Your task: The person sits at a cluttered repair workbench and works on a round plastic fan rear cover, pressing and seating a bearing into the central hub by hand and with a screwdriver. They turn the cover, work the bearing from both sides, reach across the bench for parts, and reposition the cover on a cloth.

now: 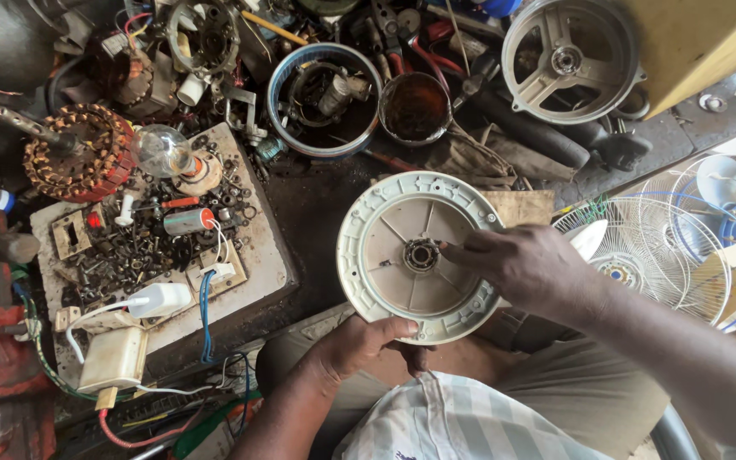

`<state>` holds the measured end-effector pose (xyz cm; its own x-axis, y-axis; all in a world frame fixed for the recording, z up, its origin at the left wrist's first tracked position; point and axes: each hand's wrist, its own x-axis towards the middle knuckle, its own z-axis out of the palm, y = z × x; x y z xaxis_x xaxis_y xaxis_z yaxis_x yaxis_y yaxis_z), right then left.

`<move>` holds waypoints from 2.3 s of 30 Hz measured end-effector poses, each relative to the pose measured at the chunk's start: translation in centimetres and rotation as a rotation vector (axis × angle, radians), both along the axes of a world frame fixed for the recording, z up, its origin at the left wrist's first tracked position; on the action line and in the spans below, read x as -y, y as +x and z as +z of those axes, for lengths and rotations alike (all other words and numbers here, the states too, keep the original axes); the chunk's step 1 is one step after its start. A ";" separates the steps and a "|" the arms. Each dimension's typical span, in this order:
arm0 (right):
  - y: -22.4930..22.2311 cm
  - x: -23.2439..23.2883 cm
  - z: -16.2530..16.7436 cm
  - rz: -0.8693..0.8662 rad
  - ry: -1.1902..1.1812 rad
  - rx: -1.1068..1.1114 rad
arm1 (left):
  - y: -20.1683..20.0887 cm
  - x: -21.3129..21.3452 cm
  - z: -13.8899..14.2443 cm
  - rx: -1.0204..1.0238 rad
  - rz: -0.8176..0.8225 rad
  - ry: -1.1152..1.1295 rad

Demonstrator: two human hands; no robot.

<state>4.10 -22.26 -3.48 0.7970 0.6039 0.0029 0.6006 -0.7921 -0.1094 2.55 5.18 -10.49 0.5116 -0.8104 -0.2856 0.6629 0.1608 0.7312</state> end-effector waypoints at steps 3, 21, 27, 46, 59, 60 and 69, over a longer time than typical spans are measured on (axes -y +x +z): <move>1.6 -1.4 2.3 0.067 -0.110 -0.056 | 0.2 -0.2 -0.1 -0.012 0.001 -0.007; 6.9 -0.6 3.1 0.123 0.118 -0.363 | 2.1 -1.8 -0.8 0.035 -0.098 -0.125; 5.8 1.7 -0.7 0.149 0.088 -0.218 | 1.4 -2.1 -3.5 0.180 0.007 0.075; -17.7 25.3 -3.9 -0.366 1.540 -0.110 | -2.4 8.1 0.0 0.083 -0.274 0.116; -22.1 23.6 -4.4 -1.337 1.586 0.184 | -2.4 32.5 4.3 0.009 -0.475 0.066; -22.4 23.0 -4.2 -1.080 1.093 0.380 | -2.7 33.2 4.1 -0.005 -0.498 0.070; -18.8 28.8 -8.3 -1.435 1.563 0.544 | -1.1 33.6 3.3 0.509 -0.668 0.067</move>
